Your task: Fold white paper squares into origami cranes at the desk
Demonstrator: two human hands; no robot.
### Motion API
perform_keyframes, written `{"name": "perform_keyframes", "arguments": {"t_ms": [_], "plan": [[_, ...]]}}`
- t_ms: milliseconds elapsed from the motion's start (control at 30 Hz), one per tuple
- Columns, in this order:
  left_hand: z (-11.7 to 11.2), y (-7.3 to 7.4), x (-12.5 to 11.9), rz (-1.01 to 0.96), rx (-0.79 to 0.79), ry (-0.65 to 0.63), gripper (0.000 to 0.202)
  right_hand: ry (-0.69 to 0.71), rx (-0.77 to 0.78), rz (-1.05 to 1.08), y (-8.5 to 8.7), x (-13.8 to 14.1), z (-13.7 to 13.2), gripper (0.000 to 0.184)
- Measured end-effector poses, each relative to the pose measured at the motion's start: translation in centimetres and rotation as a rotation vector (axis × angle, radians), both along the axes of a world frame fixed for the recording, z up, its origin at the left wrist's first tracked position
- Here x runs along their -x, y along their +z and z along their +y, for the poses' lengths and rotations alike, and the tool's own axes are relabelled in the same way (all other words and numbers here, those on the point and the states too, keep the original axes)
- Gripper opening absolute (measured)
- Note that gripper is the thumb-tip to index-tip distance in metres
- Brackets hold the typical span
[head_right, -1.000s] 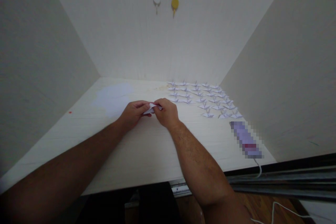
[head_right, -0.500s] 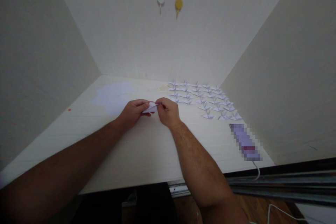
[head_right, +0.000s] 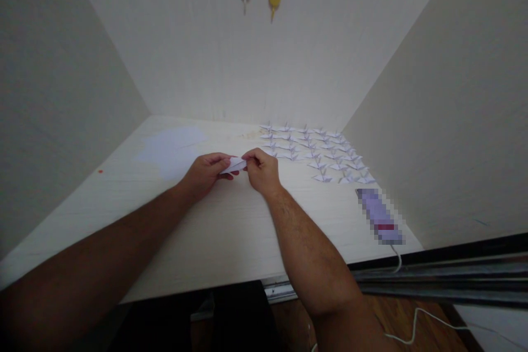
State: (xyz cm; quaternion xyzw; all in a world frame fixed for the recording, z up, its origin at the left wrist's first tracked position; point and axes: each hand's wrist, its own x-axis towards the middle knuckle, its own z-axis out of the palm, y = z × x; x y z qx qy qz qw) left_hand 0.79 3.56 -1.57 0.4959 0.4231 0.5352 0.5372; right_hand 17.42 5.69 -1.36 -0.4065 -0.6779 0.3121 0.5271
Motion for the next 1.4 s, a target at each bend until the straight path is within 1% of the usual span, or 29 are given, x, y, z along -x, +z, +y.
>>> {"name": "perform_keyframes", "arguments": {"t_ms": [100,167,333,433,533,633,800,900,1067,1133,1233,1400], "plan": [[0.1,-0.2,0.1,0.004,0.002,0.012,0.031,0.035,0.045,0.044,0.2,-0.1,0.1,0.012],[0.1,-0.2,0.1,0.02,-0.004,0.019,0.033,0.028,0.048,0.031,0.4,-0.1,0.0,0.012],[0.1,-0.1,0.0,0.057,-0.01,0.049,0.039,-0.035,-0.037,-0.125,0.9,-0.2,-0.5,0.01],[0.1,0.0,0.1,0.068,0.004,0.064,0.038,-0.04,-0.046,-0.15,0.8,-0.2,-0.4,0.01],[0.2,-0.1,0.1,0.075,0.015,0.077,0.037,-0.022,-0.018,-0.079,0.5,-0.2,0.0,0.014],[0.3,-0.2,0.1,0.051,0.016,0.087,0.036,0.033,0.029,0.013,0.4,-0.2,0.3,0.015],[0.3,-0.4,0.1,0.019,-0.001,0.087,0.035,0.118,0.157,0.125,0.8,-0.2,0.3,0.016],[0.2,-0.4,0.2,0.029,-0.003,0.082,0.034,0.162,0.187,0.198,1.0,-0.2,0.2,0.017],[0.1,-0.1,0.2,0.058,0.003,0.105,0.035,0.207,0.209,0.213,1.1,-0.1,0.2,0.018],[0.1,0.1,0.1,0.081,0.005,0.133,0.035,0.199,0.213,0.181,1.0,-0.1,0.2,0.021],[0.0,0.3,0.0,0.122,0.005,0.173,0.035,0.141,0.192,0.106,0.8,0.0,0.2,0.024],[-0.2,0.5,-0.2,0.129,-0.005,0.199,0.033,0.078,0.155,0.045,0.9,0.1,-0.2,0.023]]}}
